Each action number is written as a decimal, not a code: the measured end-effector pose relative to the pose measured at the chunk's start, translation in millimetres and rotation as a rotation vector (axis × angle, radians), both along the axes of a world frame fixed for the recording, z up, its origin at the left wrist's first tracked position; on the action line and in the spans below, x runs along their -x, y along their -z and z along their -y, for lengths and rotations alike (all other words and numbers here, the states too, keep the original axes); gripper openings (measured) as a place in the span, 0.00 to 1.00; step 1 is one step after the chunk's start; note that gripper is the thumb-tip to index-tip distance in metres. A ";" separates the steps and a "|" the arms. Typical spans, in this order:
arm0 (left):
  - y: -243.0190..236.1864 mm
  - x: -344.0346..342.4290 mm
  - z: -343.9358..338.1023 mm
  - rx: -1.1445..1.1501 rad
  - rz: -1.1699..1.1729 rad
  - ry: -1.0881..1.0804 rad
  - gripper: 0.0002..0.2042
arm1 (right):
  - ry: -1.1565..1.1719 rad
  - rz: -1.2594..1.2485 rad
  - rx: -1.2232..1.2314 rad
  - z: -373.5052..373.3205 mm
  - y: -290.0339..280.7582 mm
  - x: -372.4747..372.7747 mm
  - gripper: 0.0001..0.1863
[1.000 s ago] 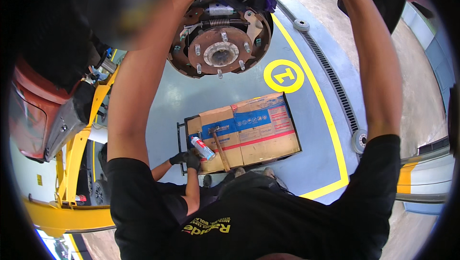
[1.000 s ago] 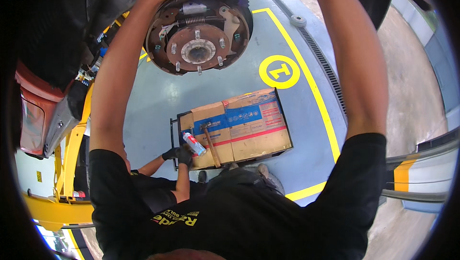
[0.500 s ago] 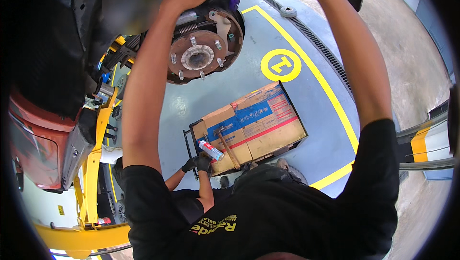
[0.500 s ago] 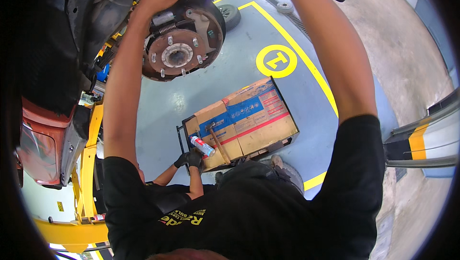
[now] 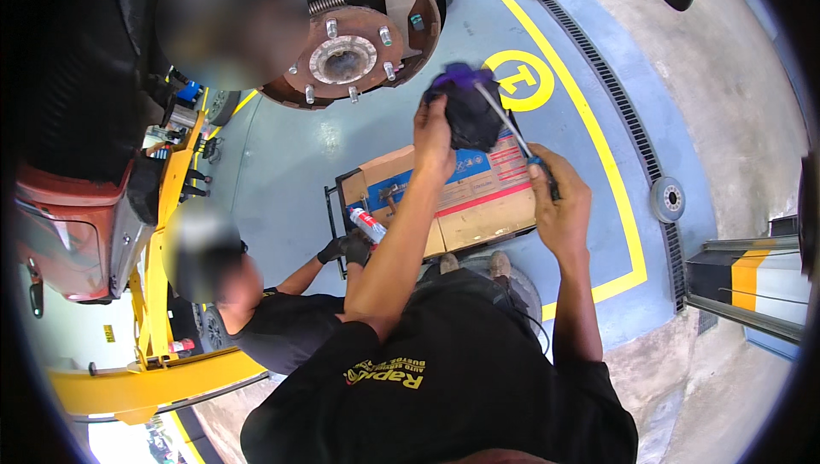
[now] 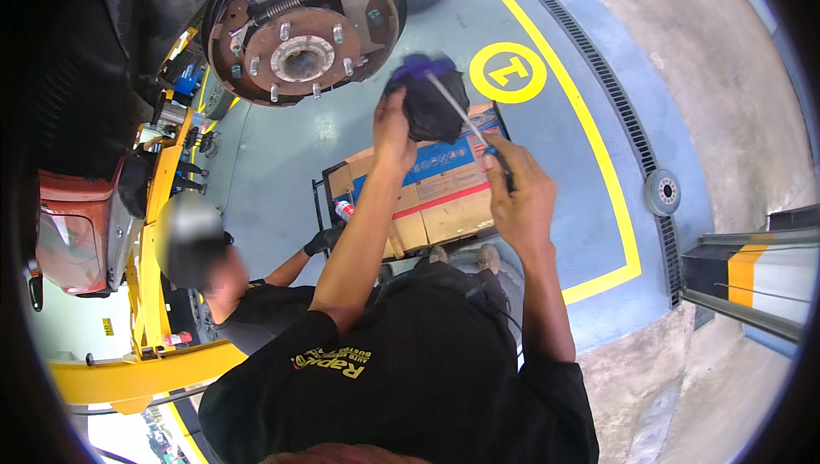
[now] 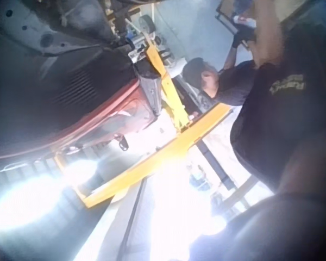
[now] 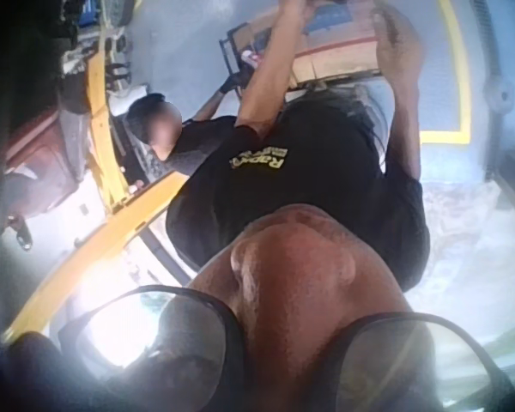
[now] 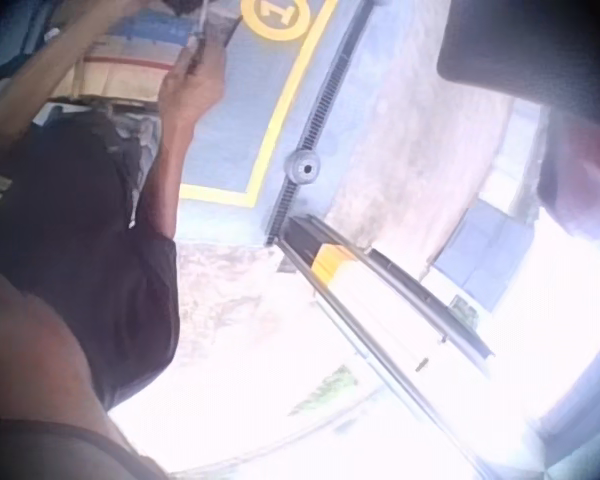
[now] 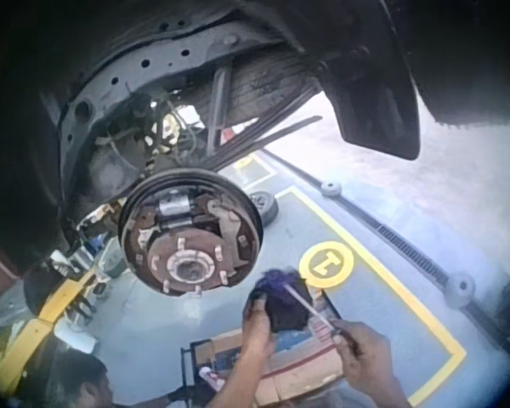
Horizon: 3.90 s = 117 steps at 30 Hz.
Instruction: The person adjusts brake components on a vehicle's rear drum assembly, then retrieves a screwdriver from a toolbox and uses it to manipulate parts inside the drum. The person also wipes the assembly with a cloth and applies lubricant from a spray can.
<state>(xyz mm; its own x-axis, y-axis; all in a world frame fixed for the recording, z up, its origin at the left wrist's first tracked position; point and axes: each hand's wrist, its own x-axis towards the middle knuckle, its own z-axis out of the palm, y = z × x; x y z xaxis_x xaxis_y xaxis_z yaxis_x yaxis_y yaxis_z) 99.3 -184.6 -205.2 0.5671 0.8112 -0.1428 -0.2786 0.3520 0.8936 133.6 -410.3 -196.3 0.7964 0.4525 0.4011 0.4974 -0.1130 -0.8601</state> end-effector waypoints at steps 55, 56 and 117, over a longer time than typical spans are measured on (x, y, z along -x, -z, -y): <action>106.2 47.5 -130.2 -1.166 -0.444 -0.630 0.38 | 0.124 -0.115 0.633 16.9 105.0 92.1 0.18; 105.7 47.6 -135.0 -1.207 -0.431 -0.724 0.35 | 0.113 -0.117 0.627 25.2 108.6 87.8 0.18; 164.8 -42.5 24.2 -0.748 -0.246 -1.309 0.18 | -0.824 0.021 0.351 9.0 334.0 -234.1 0.27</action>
<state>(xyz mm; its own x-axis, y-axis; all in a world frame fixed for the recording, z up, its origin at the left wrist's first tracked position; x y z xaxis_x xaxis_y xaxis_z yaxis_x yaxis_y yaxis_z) 141.8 -208.8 -370.0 -0.5588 0.6343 0.5342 0.1520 -0.5550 0.8179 367.7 -419.3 -530.3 0.1588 0.9770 0.1424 0.5519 0.0318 -0.8333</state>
